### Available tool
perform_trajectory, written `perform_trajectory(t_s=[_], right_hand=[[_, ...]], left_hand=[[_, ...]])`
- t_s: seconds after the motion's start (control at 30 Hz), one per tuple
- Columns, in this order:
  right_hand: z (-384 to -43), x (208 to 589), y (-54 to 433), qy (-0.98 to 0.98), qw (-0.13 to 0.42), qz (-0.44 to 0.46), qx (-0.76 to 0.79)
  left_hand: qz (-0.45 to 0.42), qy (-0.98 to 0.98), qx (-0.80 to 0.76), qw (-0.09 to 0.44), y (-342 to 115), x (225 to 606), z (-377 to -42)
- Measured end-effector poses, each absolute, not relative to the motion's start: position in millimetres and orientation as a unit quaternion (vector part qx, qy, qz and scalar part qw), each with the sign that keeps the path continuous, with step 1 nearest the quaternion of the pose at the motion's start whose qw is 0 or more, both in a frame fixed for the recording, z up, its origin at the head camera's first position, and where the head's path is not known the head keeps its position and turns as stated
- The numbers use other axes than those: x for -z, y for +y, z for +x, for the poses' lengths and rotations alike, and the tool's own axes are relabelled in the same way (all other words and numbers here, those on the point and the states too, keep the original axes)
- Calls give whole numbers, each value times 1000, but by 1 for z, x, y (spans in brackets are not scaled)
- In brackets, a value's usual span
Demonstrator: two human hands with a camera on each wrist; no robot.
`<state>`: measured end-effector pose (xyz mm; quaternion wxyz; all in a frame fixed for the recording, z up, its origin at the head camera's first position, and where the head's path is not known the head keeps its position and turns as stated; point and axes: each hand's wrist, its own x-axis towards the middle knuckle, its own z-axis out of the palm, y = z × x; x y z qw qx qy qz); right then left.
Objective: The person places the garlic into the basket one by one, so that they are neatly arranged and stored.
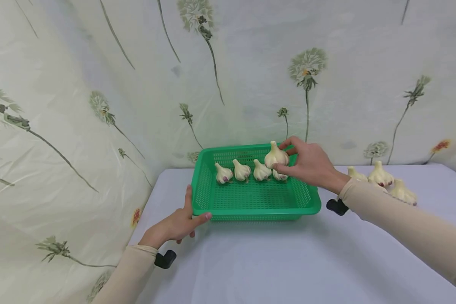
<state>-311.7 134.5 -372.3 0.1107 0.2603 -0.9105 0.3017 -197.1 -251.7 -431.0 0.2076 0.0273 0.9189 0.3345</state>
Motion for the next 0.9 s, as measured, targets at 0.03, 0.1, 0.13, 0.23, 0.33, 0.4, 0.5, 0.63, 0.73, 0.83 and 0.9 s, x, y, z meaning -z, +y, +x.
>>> perform_trajectory(t_s=[0.03, 0.1, 0.13, 0.23, 0.33, 0.4, 0.5, 0.63, 0.73, 0.83, 0.9], right_hand=[[-313, 371, 129, -910, 106, 263, -303], [-316, 369, 117, -909, 97, 270, -303], [-318, 368, 112, -907, 93, 274, -305], [-324, 366, 98, -904, 78, 282, -310], [-329, 367, 84, -900, 63, 286, -322], [-331, 368, 76, -897, 50, 291, -329], [-333, 374, 65, -895, 26, 296, -332], [-336, 385, 54, -894, -4, 312, -322], [-339, 393, 50, -893, -19, 323, -312], [-344, 398, 50, -895, -32, 329, -299], [-348, 401, 50, -897, -44, 331, -290]], left_hand=[[27, 919, -336, 206, -252, 431, -197], [27, 919, -338, 204, -253, 431, -197], [27, 919, -338, 203, -253, 432, -197], [25, 918, -340, 200, -254, 433, -197], [23, 918, -344, 198, -255, 433, -197], [23, 917, -347, 197, -255, 434, -197], [22, 916, -349, 198, -255, 434, -198], [23, 913, -355, 199, -255, 435, -198], [25, 911, -360, 198, -255, 435, -198], [26, 911, -363, 195, -255, 436, -198], [26, 910, -365, 193, -255, 437, -198]])
